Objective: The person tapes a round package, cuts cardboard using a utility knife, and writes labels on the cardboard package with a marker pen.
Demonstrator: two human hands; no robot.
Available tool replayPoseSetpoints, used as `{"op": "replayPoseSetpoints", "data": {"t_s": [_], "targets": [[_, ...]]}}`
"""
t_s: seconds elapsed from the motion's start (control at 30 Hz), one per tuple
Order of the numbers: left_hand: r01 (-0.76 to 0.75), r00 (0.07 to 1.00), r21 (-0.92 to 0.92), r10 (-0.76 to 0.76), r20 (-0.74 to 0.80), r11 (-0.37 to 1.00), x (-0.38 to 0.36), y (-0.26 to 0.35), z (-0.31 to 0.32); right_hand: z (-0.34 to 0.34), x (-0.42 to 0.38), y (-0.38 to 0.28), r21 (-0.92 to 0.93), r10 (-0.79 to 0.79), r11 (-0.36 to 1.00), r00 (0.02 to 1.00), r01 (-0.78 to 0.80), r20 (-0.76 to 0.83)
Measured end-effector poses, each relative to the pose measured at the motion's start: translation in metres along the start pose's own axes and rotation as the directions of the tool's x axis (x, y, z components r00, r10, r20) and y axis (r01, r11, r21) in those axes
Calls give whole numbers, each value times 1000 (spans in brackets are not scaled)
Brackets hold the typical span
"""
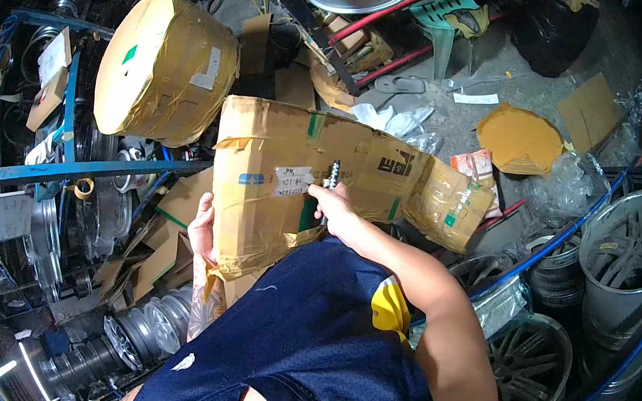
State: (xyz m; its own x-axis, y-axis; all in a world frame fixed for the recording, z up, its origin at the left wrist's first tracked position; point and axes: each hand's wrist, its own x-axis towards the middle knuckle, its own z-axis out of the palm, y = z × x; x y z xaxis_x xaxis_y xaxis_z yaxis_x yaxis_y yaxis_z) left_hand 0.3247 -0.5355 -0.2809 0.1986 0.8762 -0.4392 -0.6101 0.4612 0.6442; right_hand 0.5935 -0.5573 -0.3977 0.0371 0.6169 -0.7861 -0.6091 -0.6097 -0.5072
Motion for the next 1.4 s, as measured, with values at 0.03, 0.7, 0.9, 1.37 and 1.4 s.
{"op": "replayPoseSetpoints", "data": {"t_s": [0.03,0.7,0.9,1.37,1.4], "targets": [[-23,1000,10,24,-18,1000,1,0,-4,-1,1,0,9,-6,1000,1000,6,5],[-7,997,-8,6,-80,1000,21,4,-36,-20,-34,-28,203,10,978,991,-38,136],[-15,996,-3,14,-87,1000,19,5,-25,-14,-14,-13,74,-57,996,985,46,161],[-18,996,38,21,-82,999,19,7,-26,-31,-9,-29,-7,75,997,980,-75,185],[-20,996,47,24,-91,999,18,7,-23,-32,-11,-32,-27,73,997,979,-69,192]]}}
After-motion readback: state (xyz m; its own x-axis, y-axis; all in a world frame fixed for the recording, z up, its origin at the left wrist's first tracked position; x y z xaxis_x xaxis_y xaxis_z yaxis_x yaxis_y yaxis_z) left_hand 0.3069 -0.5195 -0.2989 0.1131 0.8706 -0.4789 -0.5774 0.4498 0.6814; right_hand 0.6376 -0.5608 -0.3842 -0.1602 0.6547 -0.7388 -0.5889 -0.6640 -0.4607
